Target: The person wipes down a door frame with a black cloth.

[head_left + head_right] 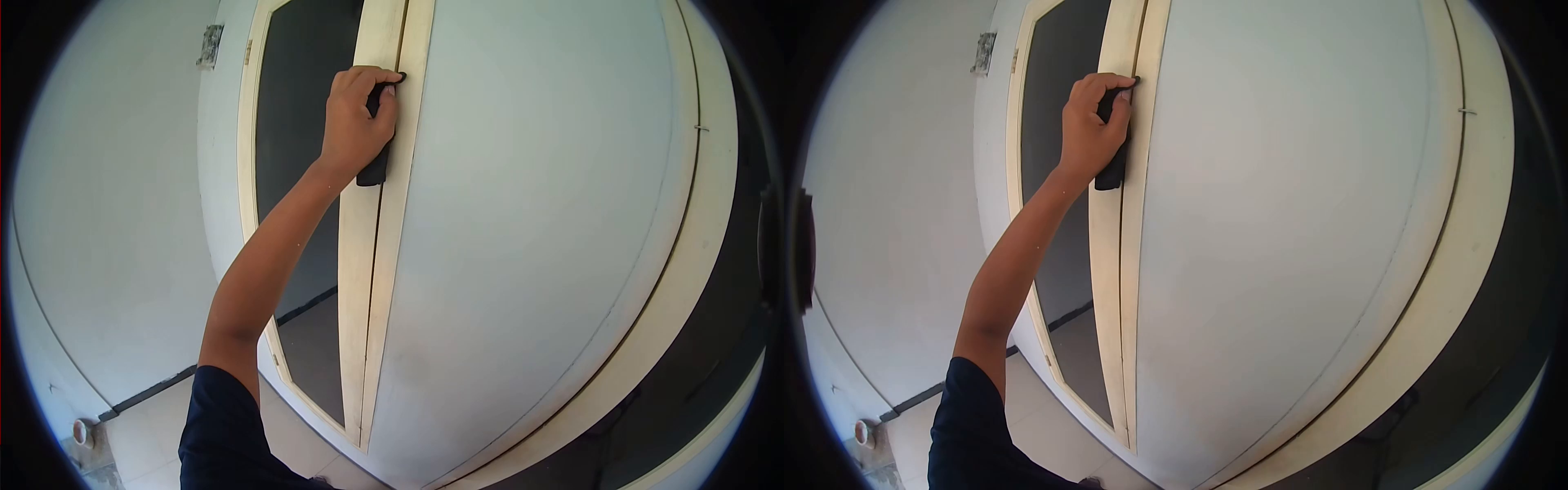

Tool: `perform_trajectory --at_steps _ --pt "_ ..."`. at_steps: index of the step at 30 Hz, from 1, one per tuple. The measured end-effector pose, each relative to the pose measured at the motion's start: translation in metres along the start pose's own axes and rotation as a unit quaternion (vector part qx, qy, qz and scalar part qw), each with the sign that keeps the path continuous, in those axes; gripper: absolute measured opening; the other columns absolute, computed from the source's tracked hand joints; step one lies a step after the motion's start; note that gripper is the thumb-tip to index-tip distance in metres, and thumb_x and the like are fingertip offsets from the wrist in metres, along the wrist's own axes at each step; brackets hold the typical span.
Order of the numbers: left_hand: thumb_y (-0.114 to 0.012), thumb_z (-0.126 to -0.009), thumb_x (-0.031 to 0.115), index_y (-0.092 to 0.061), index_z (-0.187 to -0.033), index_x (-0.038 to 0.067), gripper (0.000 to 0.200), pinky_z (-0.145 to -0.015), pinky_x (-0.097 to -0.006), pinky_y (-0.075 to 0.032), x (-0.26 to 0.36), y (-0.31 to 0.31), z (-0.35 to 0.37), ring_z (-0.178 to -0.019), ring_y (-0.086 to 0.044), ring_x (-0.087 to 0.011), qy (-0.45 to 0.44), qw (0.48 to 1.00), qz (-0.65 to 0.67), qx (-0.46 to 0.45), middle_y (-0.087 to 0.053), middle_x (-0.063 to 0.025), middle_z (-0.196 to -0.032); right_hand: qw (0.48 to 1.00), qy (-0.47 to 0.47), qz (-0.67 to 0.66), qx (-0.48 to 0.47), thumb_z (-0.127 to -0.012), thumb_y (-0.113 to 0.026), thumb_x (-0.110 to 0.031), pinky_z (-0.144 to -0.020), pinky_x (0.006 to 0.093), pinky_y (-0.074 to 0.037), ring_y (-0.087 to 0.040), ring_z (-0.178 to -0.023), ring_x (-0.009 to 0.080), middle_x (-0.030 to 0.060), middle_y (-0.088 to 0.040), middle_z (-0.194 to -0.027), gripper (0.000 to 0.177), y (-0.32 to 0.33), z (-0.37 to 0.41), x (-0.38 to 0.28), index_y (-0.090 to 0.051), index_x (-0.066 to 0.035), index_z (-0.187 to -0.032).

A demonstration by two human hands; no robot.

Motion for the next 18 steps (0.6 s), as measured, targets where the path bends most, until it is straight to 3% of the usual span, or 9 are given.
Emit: perform_trajectory --at_steps 1,3,5,7,10,12,14,17,18 --pt "-0.064 -0.09 0.003 -0.069 -0.107 0.004 0.018 -0.085 -0.0313 -0.049 0.0 0.005 0.002 -0.093 -0.062 -0.0199 0.017 1.0 0.007 -0.012 -0.07 -0.0072 -0.103 0.997 -0.022 0.068 -0.007 -0.1 -0.058 -0.05 -0.103 0.0458 -0.045 -0.057 -0.121 0.0238 0.0035 -0.059 -0.134 0.05 -0.012 0.02 -0.019 -0.056 -0.021 -0.141" --pt "-0.065 -0.091 0.004 -0.069 -0.106 0.004 0.016 -0.083 -0.0282 -0.049 0.003 0.02 0.024 -0.089 -0.061 -0.0152 0.078 0.996 0.044 -0.029 -0.069 -0.0051 -0.1 0.98 0.149 0.112 -0.065 -0.102 -0.059 -0.038 -0.104 0.0481 -0.048 -0.057 -0.125 0.0325 0.0131 -0.058 -0.137 0.05 -0.001 -0.003 0.003 -0.053 -0.005 -0.139" --pt "-0.066 -0.093 0.005 -0.067 -0.106 0.003 0.013 -0.079 -0.0234 -0.047 0.023 0.047 0.052 -0.084 -0.059 -0.0078 0.192 0.973 0.11 -0.06 -0.067 -0.0015 -0.096 0.999 0.023 -0.016 0.029 -0.1 -0.062 -0.04 -0.102 0.0471 -0.048 -0.057 -0.123 0.0334 0.0152 -0.058 -0.137 0.056 -0.049 0.027 -0.052 -0.052 -0.003 -0.141" --pt "-0.067 -0.095 0.004 -0.066 -0.109 0.002 0.014 -0.08 -0.0222 -0.048 0.051 0.081 0.094 -0.087 -0.059 -0.0058 0.26 0.95 0.142 -0.096 -0.066 -0.0006 -0.097 0.997 0.062 -0.034 0.045 -0.101 -0.057 -0.03 -0.093 0.0456 -0.053 -0.064 -0.11 0.0265 0.0107 -0.066 -0.122 0.035 -0.042 -0.021 -0.027 -0.061 -0.006 -0.126" --pt "-0.068 -0.093 0.002 -0.067 -0.109 0.0 0.015 -0.079 -0.0234 -0.049 0.078 0.126 0.175 -0.087 -0.06 -0.0073 0.371 0.892 0.217 -0.138 -0.068 -0.0035 -0.095 0.991 0.088 -0.053 0.089 -0.102 -0.057 -0.026 -0.092 0.042 -0.054 -0.066 -0.107 0.0237 0.01 -0.067 -0.118 0.031 -0.092 0.005 -0.076 -0.063 -0.005 -0.124" --pt "-0.067 -0.095 0.001 -0.067 -0.11 0.0 0.015 -0.081 -0.024 -0.048 0.091 0.154 0.232 -0.092 -0.061 -0.0077 0.541 0.758 0.315 -0.179 -0.069 -0.0045 -0.099 0.981 0.158 0.007 0.113 -0.102 -0.057 -0.025 -0.092 0.0398 -0.054 -0.066 -0.106 0.0225 0.0099 -0.068 -0.117 0.03 -0.124 0.018 -0.101 -0.063 -0.004 -0.122" --pt "-0.067 -0.096 0.004 -0.067 -0.108 0.001 0.013 -0.08 -0.0238 -0.049 0.098 0.172 0.287 -0.089 -0.061 -0.0067 0.578 0.684 0.344 -0.284 -0.068 -0.0036 -0.098 0.929 0.297 0.144 0.167 -0.101 -0.057 -0.019 -0.09 0.035 -0.054 -0.067 -0.101 0.0199 0.0096 -0.069 -0.112 0.025 -0.161 0.041 -0.136 -0.064 -0.001 -0.118" --pt "-0.066 -0.097 0.004 -0.062 -0.109 0.001 0.012 -0.081 -0.0258 -0.052 0.107 0.194 0.357 -0.094 -0.063 -0.0081 0.625 0.521 0.418 -0.403 -0.068 -0.0043 -0.101 0.874 0.432 0.135 0.174 -0.099 -0.059 -0.018 -0.092 0.0357 -0.054 -0.067 -0.103 0.0218 0.0112 -0.069 -0.113 0.029 -0.227 0.086 -0.201 -0.062 0.0 -0.122" --pt "-0.065 -0.098 0.004 -0.061 -0.11 0.001 0.013 -0.082 -0.026 -0.052 0.108 0.198 0.366 -0.094 -0.063 -0.0085 0.629 0.482 0.445 -0.417 -0.068 -0.0042 -0.102 0.876 0.428 0.126 0.182 -0.099 -0.059 -0.018 -0.092 0.0357 -0.054 -0.067 -0.103 0.0218 0.0112 -0.069 -0.113 0.029 -0.243 0.087 -0.222 -0.062 0.0 -0.122"
Point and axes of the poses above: each hand's wrist, its own z-axis away from the middle knuckle, its own y-axis out of the back of the hand, x = y × z, the point moved 2 cm from there along -z, towards the middle knuckle
